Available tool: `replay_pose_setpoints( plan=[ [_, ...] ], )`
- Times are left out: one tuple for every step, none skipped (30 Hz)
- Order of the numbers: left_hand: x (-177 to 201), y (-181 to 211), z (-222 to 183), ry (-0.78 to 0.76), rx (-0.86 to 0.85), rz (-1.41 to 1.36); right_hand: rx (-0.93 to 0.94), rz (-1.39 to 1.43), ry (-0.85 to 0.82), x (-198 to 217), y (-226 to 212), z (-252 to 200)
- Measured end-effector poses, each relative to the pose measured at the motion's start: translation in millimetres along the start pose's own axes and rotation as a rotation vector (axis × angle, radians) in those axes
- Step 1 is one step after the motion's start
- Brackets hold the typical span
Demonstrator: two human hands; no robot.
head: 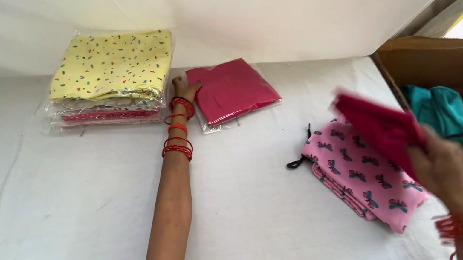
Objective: The person folds a pink cloth with a butterfly pattern and places it into a clear plastic bag. They then fold a red cloth and place it into a separate clear plastic bag. The person repeats this process for another red cloth, placing it into a bag. Finally, they place the packaged items onto a stack of other packaged clothes.
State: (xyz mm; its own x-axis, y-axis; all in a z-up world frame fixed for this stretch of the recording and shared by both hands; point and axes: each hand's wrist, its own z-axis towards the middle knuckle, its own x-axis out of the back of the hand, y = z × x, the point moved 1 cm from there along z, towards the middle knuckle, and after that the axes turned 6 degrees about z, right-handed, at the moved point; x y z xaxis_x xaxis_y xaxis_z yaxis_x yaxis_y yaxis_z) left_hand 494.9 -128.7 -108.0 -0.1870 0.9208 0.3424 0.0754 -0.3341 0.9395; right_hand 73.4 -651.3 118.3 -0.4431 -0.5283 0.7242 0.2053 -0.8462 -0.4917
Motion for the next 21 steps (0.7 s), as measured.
replay_pose_setpoints(
  plan=[
    [8.3,1.8,-10.3,0.078,0.006,-0.013,-0.158,-0.026,-0.089,-13.8,-2.1,-14.6],
    [11.6,17.4,-30.4,0.08,0.012,-0.004,-0.162,-0.018,-0.096,-25.7,-13.8,-22.0],
    [14.6,39.0,-48.0,0.154,-0.101,-0.051,-0.163,-0.095,-0.203,-36.4,-25.9,-27.0],
    [17.7,60.8,-66.3,0.227,-0.215,-0.098,-0.166,-0.174,-0.31,-46.5,-38.6,-32.7],
    [19.9,74.6,-93.2,0.228,-0.215,-0.101,-0.164,-0.177,-0.309,-51.4,-45.1,-37.1],
    [21.1,89.2,-120.3,0.206,-0.265,0.327,-0.115,-0.249,-0.35,-56.6,-51.6,-41.7],
    [24.0,101.7,-148.6,0.176,-0.307,0.763,-0.069,-0.316,-0.395,-63.8,-58.0,-48.7],
    [21.2,105.4,-169.1,0.175,-0.306,0.767,-0.07,-0.312,-0.397,-71.8,-52.0,-56.5],
    [16.5,111.0,-187.3,0.035,-0.391,0.889,0.038,-0.342,-0.34,-79.9,-47.7,-62.9],
    [11.5,116.0,-205.5,-0.108,-0.475,1.009,0.144,-0.371,-0.282,-88.3,-43.2,-69.2],
    [12.8,117.6,-210.1,-0.117,-0.474,1.012,0.137,-0.369,-0.286,-96.1,-38.6,-76.4],
    [13.0,118.5,-214.8,-0.25,-0.47,1.096,0.227,-0.39,-0.212,-103.2,-35.2,-83.7],
    [12.4,122.7,-216.8,-0.378,-0.469,1.175,0.319,-0.415,-0.129,-109.6,-31.4,-87.9],
    [14.0,125.2,-205.1,-0.381,-0.475,1.175,0.314,-0.417,-0.126,-109.2,-31.3,-87.3],
    [17.3,124.6,-195.5,-0.456,-0.459,1.197,0.342,-0.435,-0.098,-109.8,-32.1,-88.0],
    [20.6,123.7,-185.7,-0.531,-0.442,1.217,0.371,-0.453,-0.069,-110.7,-32.9,-88.7],
    [23.5,114.7,-178.7,-0.536,-0.44,1.217,0.368,-0.452,-0.072,-111.2,-33.4,-90.1],
    [26.4,105.8,-171.9,-0.545,-0.471,1.226,0.361,-0.456,-0.08,-111.6,-33.9,-91.4],
    [28.4,100.1,-162.5,-0.548,-0.506,1.233,0.356,-0.462,-0.081,-111.5,-33.8,-89.7],
    [25.0,95.4,-157.0,-0.547,-0.508,1.233,0.355,-0.464,-0.079,-112.4,-31.5,-88.4],
    [22.7,87.7,-153.6,-0.498,-0.503,1.223,0.352,-0.472,-0.081,-114.2,-29.6,-90.0]
  ],
)
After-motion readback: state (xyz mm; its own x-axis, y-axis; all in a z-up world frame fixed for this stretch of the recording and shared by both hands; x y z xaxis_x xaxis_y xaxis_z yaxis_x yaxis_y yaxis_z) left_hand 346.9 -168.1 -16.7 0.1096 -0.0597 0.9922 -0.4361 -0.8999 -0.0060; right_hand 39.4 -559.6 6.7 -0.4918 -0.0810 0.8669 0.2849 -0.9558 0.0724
